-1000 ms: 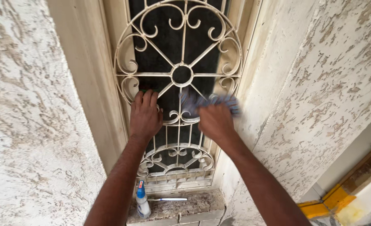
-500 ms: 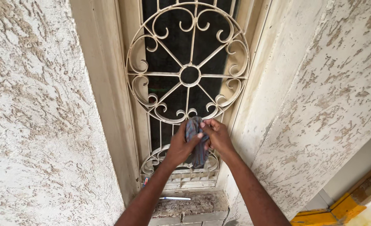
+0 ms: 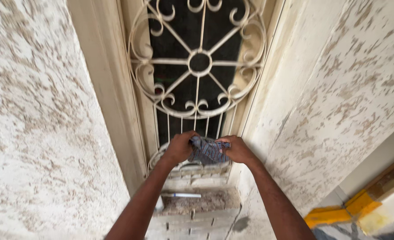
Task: The person cleans a decorative metal window grille using a blue cloth. They wipe the intricate patterns of the grille and the surrounding wall area. A spray bottle is visible on the ledge below the window, and the person uses the cloth to remove dust and dirt from the metal bars.
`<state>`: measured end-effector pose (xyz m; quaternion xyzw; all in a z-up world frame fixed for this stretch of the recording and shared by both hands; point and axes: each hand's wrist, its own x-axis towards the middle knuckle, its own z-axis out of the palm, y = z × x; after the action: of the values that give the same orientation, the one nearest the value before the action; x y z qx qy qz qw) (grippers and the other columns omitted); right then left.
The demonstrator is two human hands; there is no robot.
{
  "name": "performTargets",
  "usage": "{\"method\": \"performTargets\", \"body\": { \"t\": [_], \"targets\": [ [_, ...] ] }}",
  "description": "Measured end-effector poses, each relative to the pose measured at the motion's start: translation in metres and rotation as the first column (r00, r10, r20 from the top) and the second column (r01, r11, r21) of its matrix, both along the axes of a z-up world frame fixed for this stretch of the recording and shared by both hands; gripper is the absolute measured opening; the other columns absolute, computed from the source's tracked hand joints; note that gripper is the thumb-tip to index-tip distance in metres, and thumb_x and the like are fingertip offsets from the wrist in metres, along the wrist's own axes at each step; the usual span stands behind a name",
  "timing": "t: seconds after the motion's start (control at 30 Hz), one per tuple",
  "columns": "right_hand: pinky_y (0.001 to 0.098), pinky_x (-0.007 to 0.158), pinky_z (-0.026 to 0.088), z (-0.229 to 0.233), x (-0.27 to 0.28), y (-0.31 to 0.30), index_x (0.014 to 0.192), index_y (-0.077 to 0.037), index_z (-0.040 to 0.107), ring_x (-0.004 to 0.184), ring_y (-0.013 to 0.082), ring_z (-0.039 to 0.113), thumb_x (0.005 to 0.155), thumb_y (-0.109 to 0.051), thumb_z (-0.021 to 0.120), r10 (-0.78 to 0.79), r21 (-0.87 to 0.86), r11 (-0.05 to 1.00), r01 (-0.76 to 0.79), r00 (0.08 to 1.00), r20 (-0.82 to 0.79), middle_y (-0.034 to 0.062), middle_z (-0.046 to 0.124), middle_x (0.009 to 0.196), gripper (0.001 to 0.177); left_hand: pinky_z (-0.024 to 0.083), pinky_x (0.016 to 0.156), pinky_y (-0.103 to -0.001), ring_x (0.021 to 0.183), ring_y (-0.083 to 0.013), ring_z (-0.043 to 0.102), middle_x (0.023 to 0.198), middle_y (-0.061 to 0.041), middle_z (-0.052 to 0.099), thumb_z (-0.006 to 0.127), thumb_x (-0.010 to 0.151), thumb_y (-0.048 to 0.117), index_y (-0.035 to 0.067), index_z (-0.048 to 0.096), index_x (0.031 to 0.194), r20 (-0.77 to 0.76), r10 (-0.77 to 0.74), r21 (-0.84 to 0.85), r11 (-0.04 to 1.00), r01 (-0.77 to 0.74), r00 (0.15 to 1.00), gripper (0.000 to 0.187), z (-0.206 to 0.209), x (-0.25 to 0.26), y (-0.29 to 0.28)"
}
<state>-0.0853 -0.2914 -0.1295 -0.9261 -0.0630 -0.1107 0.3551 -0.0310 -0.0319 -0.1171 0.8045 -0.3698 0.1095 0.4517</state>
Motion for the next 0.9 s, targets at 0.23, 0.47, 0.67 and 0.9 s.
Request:
{"method": "performTargets", "body": {
  "t": [0.23, 0.47, 0.67, 0.9],
  "targets": [
    [0.0351, 0.092, 0.057, -0.129, 0.0, -0.012, 0.124, -0.006, 0.07, 0.107, 0.0245, 0.073, 0.067, 0.003, 0.081, -0.074, 0.086, 0.994, 0.068, 0.995, 0.069, 0.0154, 0.075, 0.117, 0.059, 0.058, 0.076, -0.037, 0.088, -0.0298, 0.076, 0.097, -0.013, 0.076, 0.065, 0.07, -0.011, 0.011, 0.074, 0.1, -0.16, 0.039, 0.018, 0.999, -0.037, 0.986, 0.039, -0.148, 0.011, -0.016],
    [0.03, 0.087, 0.062, -0.192, -0.008, -0.032, 0.13, -0.006, 0.07, 0.099, 0.0191, 0.077, 0.077, 0.005, 0.078, -0.123, 0.147, 0.979, 0.138, 0.987, -0.108, 0.0112, 0.081, 0.111, 0.055, 0.057, 0.083, -0.04, 0.097, -0.0324, 0.074, 0.1, -0.013, 0.078, 0.058, 0.07, -0.014, 0.01, 0.076, 0.096, -0.148, 0.113, 0.024, 0.994, -0.111, 0.982, 0.04, -0.227, 0.007, -0.015],
    [0.0279, 0.087, 0.06, -0.163, -0.02, -0.023, 0.129, -0.012, 0.068, 0.099, 0.0136, 0.074, 0.085, 0.005, 0.071, -0.201, 0.258, 0.919, 0.299, 0.917, -0.345, 0.0038, 0.077, 0.115, 0.047, 0.054, 0.091, -0.046, 0.103, -0.0424, 0.069, 0.109, -0.022, 0.071, 0.072, 0.079, 0.009, 0.005, 0.059, 0.126, -0.331, 0.526, 0.056, 0.84, -0.54, 0.783, 0.049, -0.278, 0.021, -0.027],
    [0.0332, 0.101, 0.058, -0.161, -0.015, -0.019, 0.131, 0.002, 0.066, 0.114, 0.0224, 0.069, 0.085, 0.009, 0.059, 0.142, 0.85, 0.477, 0.225, 0.934, -0.327, 0.018, 0.072, 0.123, 0.046, 0.021, 0.119, -0.048, 0.142, -0.0243, 0.044, 0.147, -0.014, 0.062, 0.019, 0.095, 0.068, 0.008, 0.054, 0.144, -0.952, -0.167, -0.279, 0.817, -0.505, 0.257, 0.086, -0.321, 0.001, -0.042]
  ]
}}
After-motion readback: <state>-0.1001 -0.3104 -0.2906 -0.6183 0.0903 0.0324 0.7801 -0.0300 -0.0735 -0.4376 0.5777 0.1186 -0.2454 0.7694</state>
